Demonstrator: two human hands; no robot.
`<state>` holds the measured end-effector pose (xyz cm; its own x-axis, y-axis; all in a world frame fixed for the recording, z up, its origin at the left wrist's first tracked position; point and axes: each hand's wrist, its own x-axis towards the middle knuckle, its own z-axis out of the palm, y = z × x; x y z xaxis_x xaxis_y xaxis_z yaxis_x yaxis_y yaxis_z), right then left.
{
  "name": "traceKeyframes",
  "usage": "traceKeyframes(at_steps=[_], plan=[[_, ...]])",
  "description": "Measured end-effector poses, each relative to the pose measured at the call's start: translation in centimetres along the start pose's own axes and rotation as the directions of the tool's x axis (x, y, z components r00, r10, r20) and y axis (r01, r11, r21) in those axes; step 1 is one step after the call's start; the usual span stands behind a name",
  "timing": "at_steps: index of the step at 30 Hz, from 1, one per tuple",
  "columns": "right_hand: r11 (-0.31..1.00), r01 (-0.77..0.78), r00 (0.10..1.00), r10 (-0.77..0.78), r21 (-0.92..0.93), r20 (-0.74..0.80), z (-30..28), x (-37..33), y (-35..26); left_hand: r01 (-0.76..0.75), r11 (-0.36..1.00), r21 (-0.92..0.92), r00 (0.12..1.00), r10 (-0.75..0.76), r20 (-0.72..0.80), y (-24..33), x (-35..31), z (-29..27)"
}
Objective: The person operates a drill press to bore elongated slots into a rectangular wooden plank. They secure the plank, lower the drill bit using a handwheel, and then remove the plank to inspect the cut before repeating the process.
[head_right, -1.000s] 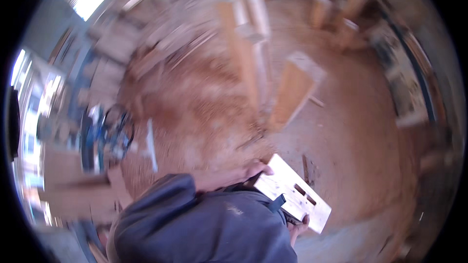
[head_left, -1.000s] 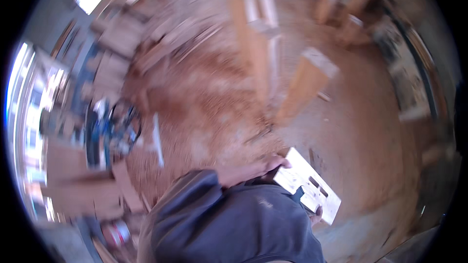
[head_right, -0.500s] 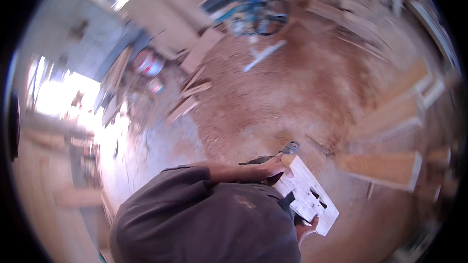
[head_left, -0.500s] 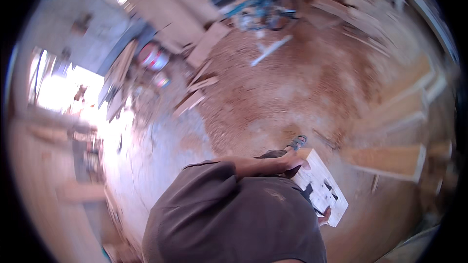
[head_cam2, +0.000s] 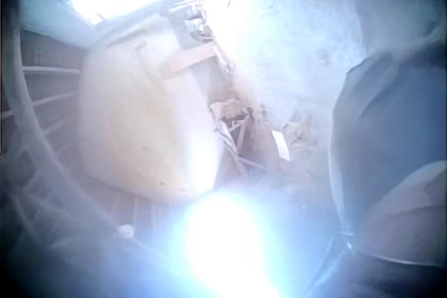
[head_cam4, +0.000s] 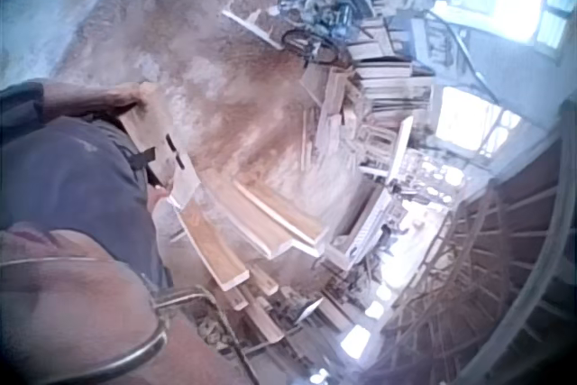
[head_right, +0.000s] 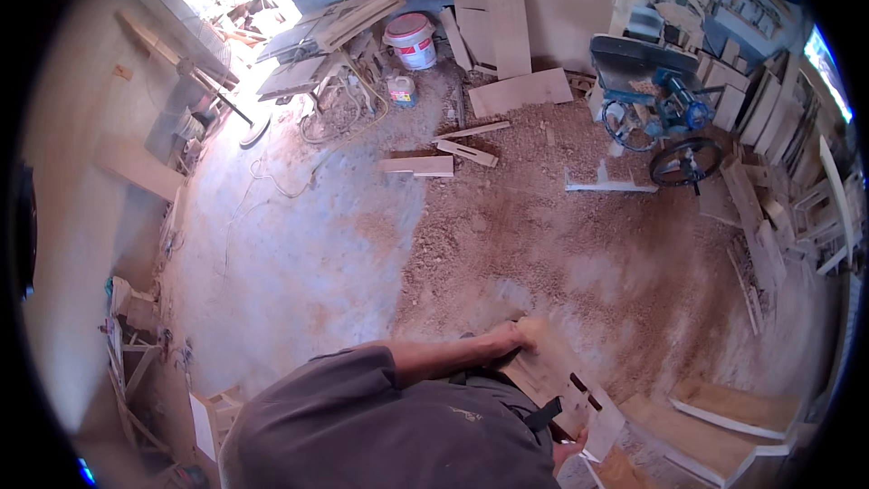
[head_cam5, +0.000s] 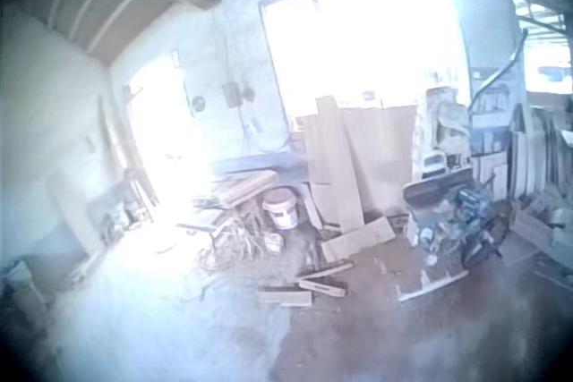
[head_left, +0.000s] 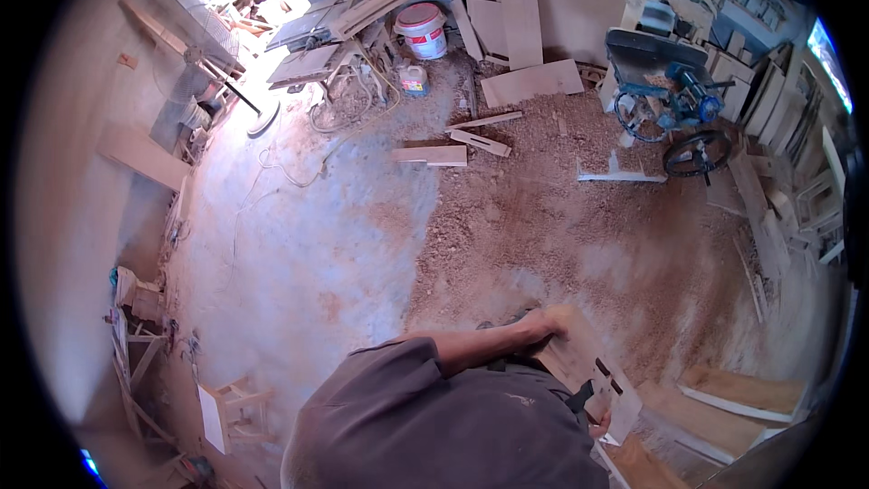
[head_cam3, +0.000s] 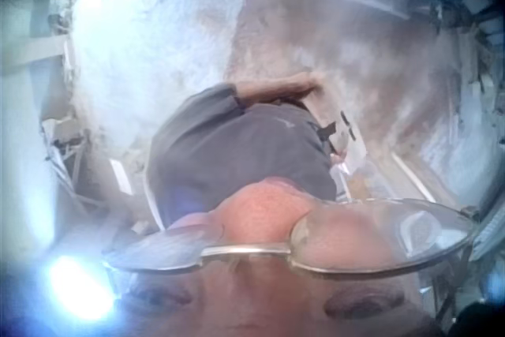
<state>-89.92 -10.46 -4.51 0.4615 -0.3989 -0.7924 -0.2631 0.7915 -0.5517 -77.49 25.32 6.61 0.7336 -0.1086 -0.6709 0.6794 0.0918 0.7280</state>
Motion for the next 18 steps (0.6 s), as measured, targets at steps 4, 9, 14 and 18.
traceKeyframes(at_steps=[4,9,14,18], plan=[[0.958,-0.286,0.945,0.287,-0.035,0.156,7.7,0.0,-0.4,0.023,0.949,-0.313,1.000,-0.019,0.014,-0.4,2.8,-3.1],[0.867,-0.476,0.829,0.499,-0.151,0.252,9.0,5.6,-0.9,-0.065,0.947,-0.313,0.998,0.054,-0.044,0.2,3.8,-5.3],[0.936,-0.328,0.933,0.342,-0.127,0.114,15.8,-0.7,1.7,-0.449,0.892,0.044,0.843,0.439,-0.312,3.0,-1.0,-5.1],[0.780,-0.494,0.800,0.581,-0.385,0.149,20.0,-3.5,3.2,-0.195,0.916,-0.352,0.913,0.039,-0.406,-7.9,-0.5,-7.7]])
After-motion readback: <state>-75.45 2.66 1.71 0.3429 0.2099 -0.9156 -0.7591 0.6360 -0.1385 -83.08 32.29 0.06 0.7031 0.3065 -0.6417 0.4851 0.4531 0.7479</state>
